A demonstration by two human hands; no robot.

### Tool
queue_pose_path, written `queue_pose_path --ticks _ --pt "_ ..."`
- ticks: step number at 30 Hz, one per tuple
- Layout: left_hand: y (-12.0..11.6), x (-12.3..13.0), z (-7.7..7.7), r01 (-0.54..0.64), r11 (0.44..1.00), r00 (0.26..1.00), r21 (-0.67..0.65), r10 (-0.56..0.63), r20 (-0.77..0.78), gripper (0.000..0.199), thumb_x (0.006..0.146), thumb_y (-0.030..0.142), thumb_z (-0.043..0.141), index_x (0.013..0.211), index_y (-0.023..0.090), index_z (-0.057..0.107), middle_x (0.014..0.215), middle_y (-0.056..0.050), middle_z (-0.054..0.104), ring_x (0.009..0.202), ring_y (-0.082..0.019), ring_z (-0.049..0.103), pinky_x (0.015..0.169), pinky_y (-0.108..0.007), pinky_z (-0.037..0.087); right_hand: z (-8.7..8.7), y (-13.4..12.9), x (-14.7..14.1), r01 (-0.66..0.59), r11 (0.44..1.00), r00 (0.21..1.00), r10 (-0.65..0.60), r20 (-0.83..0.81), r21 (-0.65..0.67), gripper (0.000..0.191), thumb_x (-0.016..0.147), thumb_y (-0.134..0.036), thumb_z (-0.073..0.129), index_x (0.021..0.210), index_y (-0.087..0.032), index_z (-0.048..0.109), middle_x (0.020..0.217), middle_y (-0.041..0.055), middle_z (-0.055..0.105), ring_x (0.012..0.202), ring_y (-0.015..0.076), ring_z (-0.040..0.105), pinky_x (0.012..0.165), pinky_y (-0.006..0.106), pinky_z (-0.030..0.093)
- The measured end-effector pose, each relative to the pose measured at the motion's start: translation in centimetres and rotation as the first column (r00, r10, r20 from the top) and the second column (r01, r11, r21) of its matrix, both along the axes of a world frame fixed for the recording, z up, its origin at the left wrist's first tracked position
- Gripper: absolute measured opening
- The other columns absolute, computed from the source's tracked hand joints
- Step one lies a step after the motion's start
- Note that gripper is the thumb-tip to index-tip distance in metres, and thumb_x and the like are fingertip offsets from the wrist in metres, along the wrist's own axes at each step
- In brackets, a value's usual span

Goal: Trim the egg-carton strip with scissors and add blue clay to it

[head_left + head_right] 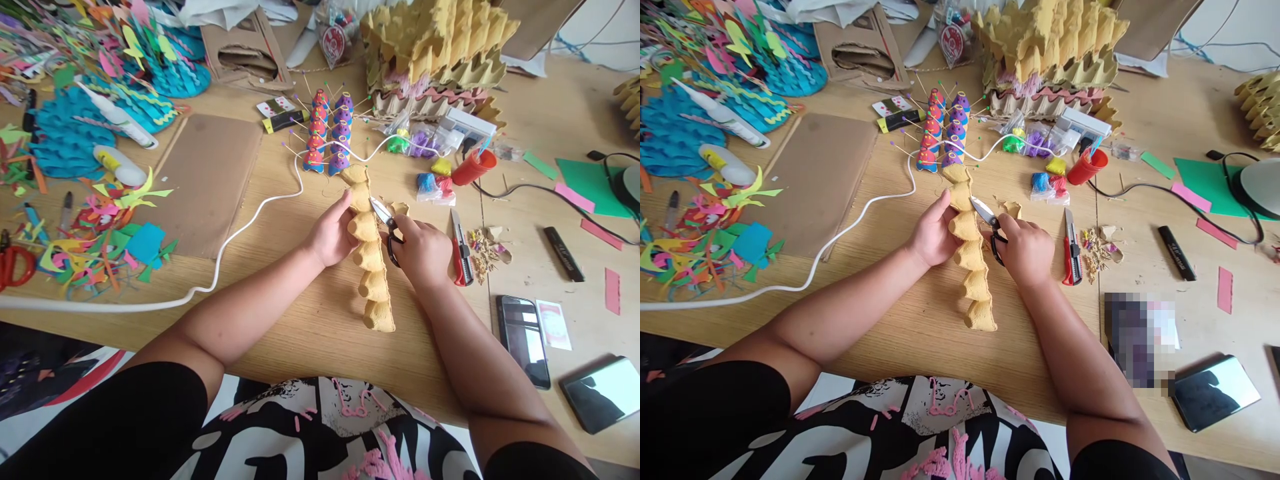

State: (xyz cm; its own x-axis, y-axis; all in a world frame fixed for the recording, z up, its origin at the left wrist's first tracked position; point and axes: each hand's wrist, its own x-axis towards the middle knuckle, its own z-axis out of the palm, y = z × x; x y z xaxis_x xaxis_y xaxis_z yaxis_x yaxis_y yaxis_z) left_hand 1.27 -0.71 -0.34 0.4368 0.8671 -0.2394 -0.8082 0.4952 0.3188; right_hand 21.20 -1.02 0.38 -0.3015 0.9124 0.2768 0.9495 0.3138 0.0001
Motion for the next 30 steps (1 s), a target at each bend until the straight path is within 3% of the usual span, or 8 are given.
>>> queue_pose_path --ticks 3,10,14,18,24,30 --pt "0.07 0.05 -0.1 -0.004 1.0 1.0 -0.021 0.004 -0.005 0.045 0.112 0.051 0.048 0.12 0.02 0.08 0.086 -0.006 0.084 0.079 -0.024 0.085 0.076 -0.033 0.069 0.18 0.0 -0.04 -0.002 1.0 1.0 0.002 -0.014 -0.018 0.039 0.105 -0.05 0.054 0.107 -0.019 0.078 0.077 0.0084 0.073 0.068 0.021 0.058 0.062 0.034 0.02" --pt "0.27 0.29 -0.42 -0.023 0.998 0.993 0.063 0.03 -0.112 0.047 0.103 0.064 0.064 0.123 0.024 0.078 0.089 -0.004 0.084 0.091 -0.027 0.085 0.084 -0.039 0.07 0.21 -0.24 0.01 -0.009 0.997 0.998 0.005 -0.057 -0.072 0.039 0.104 -0.053 0.054 0.108 -0.02 0.076 0.073 0.0076 0.072 0.066 0.0211 0.057 0.062 0.033 0.02" --pt "0.26 0.42 -0.24 -0.04 0.997 0.985 0.066 0.051 -0.164 0.049 0.098 0.068 0.068 0.118 0.024 0.078 0.089 -0.004 0.083 0.092 -0.029 0.085 0.08 -0.041 0.07 -0.09 -0.14 0.08 0.023 0.992 0.995 -0.035 -0.09 -0.124 0.045 0.104 -0.059 0.053 0.108 -0.021 0.076 0.071 0.0083 0.072 0.063 0.0222 0.057 0.062 0.033 0.021" --pt "0.34 0.44 -0.42 -0.082 0.993 0.972 0.087 0.099 -0.212 0.05 0.092 0.07 0.075 0.108 0.023 0.08 0.087 -0.005 0.082 0.089 -0.029 0.084 0.074 -0.037 0.067 -0.44 0.14 0.31 -0.005 0.978 0.957 -0.056 -0.285 -0.208 0.052 0.102 -0.069 0.052 0.102 -0.023 0.075 0.074 0.0076 0.072 0.065 0.0232 0.06 0.063 0.032 0.03" --pt "0.45 0.33 -0.66 -0.062 0.989 0.971 0.135 0.091 -0.22 0.054 0.085 0.072 0.081 0.107 0.023 0.08 0.079 -0.005 0.079 0.083 -0.03 0.082 0.067 -0.038 0.064 -0.55 0.29 0.4 -0.098 0.947 0.825 -0.094 -0.557 -0.305 0.058 0.095 -0.081 0.058 0.091 -0.024 0.068 0.069 0.0016 0.063 0.062 0.0184 0.054 0.061 0.031 0.037" --pt "0.39 0.26 -0.4 -0.15 0.983 0.961 0.101 0.169 -0.221 0.056 0.088 0.076 0.076 0.1 0.021 0.077 0.073 -0.004 0.075 0.08 -0.028 0.08 0.067 -0.036 0.062 -0.08 0.19 0.21 -0.146 0.941 0.883 -0.015 -0.469 -0.307 0.055 0.097 -0.077 0.056 0.102 -0.024 0.071 0.072 0.0031 0.067 0.066 0.0214 0.059 0.063 0.031 0.037"
